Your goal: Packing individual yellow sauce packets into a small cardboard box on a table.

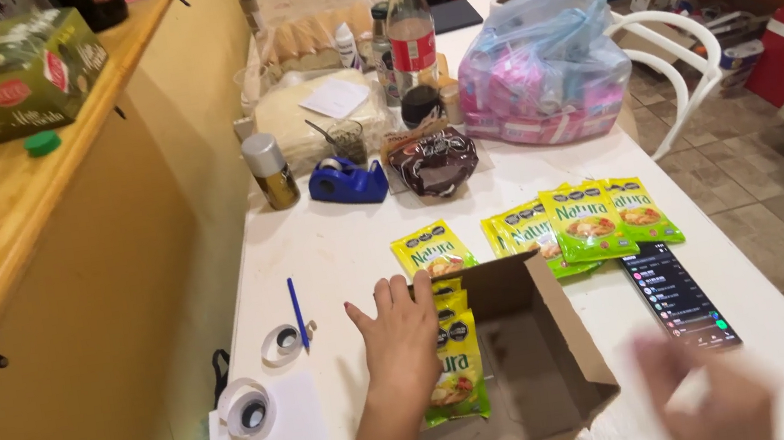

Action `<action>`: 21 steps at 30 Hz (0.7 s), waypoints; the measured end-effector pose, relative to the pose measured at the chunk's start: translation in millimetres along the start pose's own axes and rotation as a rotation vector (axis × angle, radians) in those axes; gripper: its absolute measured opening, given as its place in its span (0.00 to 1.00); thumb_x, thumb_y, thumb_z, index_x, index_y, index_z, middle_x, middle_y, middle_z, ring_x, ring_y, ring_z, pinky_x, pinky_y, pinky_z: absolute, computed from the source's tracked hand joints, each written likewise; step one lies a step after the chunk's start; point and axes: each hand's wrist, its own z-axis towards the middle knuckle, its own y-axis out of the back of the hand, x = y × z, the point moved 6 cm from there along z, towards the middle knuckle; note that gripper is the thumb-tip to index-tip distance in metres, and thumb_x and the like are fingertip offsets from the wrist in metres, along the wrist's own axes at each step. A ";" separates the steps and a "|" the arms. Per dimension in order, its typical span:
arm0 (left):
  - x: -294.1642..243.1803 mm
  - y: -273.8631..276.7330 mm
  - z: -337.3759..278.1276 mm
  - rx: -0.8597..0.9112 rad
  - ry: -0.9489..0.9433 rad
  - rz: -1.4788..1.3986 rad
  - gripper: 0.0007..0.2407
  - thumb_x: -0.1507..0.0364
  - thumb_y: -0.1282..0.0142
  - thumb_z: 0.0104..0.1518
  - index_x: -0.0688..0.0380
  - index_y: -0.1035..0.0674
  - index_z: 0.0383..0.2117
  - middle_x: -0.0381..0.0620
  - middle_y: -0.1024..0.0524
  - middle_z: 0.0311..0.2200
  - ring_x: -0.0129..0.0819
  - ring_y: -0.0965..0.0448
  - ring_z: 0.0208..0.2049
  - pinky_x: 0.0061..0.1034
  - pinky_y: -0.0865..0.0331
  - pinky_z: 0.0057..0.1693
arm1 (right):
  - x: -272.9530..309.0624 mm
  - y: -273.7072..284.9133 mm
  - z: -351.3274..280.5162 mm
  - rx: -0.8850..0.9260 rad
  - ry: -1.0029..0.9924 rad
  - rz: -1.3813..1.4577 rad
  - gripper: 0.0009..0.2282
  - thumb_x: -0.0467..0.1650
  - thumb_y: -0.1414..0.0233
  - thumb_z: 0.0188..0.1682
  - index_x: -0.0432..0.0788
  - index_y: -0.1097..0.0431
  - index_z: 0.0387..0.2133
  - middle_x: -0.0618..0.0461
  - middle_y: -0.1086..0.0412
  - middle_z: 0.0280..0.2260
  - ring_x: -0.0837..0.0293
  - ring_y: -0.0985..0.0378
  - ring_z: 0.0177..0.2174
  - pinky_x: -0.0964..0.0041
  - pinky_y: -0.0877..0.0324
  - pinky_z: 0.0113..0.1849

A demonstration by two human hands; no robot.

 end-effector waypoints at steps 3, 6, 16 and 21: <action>-1.1 1.5 -1.8 0.028 -0.004 -0.023 0.44 0.75 0.27 0.39 0.51 0.43 0.66 0.52 0.36 0.52 0.50 0.38 0.56 0.71 0.40 0.59 | -60.1 -165.3 -13.4 1.180 -0.719 1.194 0.11 0.29 0.47 0.56 0.48 0.23 0.49 0.46 0.32 0.38 0.45 0.32 0.39 0.52 0.35 0.40; -0.8 1.9 -1.5 0.015 0.001 -0.018 0.44 0.73 0.27 0.40 0.51 0.44 0.66 0.51 0.36 0.52 0.49 0.38 0.56 0.71 0.39 0.59 | 0.2 -214.3 -106.9 1.455 -0.353 0.997 0.15 0.36 0.56 0.58 0.72 0.23 0.49 0.46 0.32 0.41 0.39 0.29 0.35 0.46 0.32 0.41; 0.4 -4.3 0.2 -0.003 0.004 0.012 0.42 0.75 0.27 0.38 0.51 0.42 0.64 0.50 0.35 0.50 0.49 0.37 0.54 0.66 0.36 0.57 | 19.7 -213.4 -95.3 1.925 -0.288 1.018 0.19 0.37 0.60 0.59 0.77 0.31 0.58 0.46 0.38 0.47 0.43 0.36 0.51 0.47 0.39 0.52; 0.0 -5.4 0.0 -0.029 -0.005 0.000 0.43 0.76 0.28 0.38 0.52 0.42 0.65 0.50 0.35 0.50 0.49 0.37 0.53 0.65 0.35 0.56 | 22.6 -212.5 -105.8 1.869 -0.273 1.021 0.19 0.37 0.59 0.58 0.76 0.33 0.59 0.45 0.38 0.46 0.41 0.34 0.48 0.46 0.36 0.49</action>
